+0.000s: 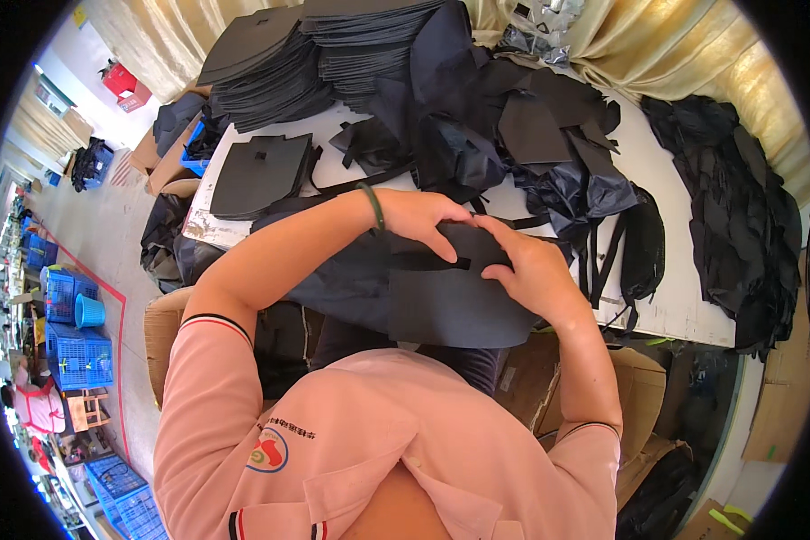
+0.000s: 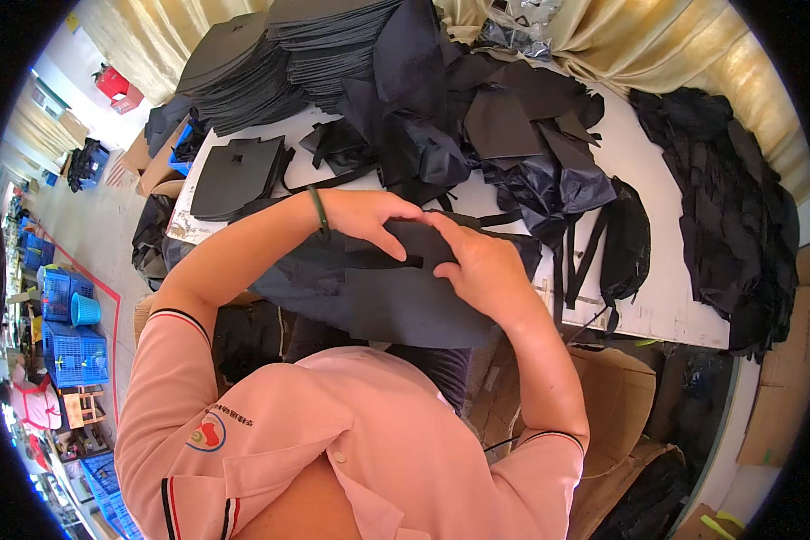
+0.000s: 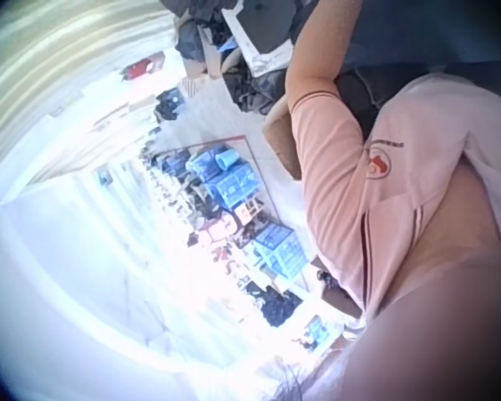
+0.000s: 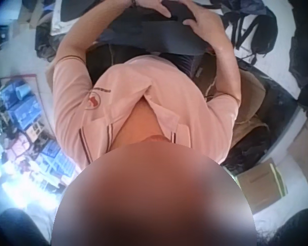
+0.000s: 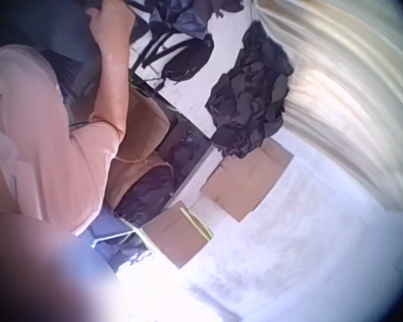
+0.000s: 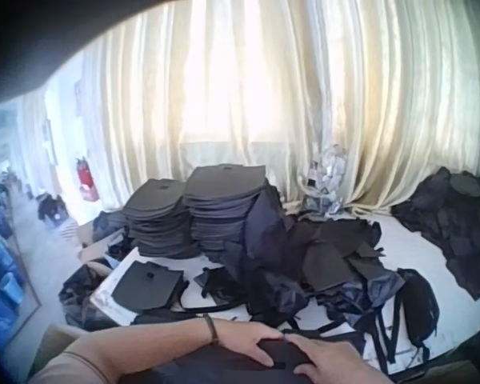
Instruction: The person is inspecting and folding black fabric pieces at a workstation in a factory setting.
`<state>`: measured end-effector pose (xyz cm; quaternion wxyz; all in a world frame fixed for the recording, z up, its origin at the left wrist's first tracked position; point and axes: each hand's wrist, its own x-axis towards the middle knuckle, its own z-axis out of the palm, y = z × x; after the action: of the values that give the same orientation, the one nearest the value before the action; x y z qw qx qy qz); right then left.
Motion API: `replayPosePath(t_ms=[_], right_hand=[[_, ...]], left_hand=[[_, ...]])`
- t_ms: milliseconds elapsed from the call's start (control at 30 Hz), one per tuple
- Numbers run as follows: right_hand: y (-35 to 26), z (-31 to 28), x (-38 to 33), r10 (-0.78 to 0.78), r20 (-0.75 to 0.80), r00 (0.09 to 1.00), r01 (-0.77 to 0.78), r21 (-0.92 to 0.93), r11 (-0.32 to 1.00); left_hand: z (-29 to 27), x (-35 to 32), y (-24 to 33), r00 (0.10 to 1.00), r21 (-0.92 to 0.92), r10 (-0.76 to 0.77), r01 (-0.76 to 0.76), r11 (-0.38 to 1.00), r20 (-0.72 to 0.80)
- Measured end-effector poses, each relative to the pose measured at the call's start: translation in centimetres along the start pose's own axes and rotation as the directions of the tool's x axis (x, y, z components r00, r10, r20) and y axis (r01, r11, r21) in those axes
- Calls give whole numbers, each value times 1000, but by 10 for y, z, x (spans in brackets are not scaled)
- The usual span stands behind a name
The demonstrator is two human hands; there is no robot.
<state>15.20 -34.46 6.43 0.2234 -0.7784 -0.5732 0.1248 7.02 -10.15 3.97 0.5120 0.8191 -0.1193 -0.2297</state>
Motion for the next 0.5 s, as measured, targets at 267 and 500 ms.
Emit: replayPosePath(t_ms=[267,500], right_hand=[[-4,9,-8,-36,-119,992,11,-199,980],[-15,17,-7,62,-112,992,-96,-329,939]], left_hand=[[7,20,-3,991,-272,-79,106,956,111],[8,25,-7,998,-71,43,-40,997,38]])
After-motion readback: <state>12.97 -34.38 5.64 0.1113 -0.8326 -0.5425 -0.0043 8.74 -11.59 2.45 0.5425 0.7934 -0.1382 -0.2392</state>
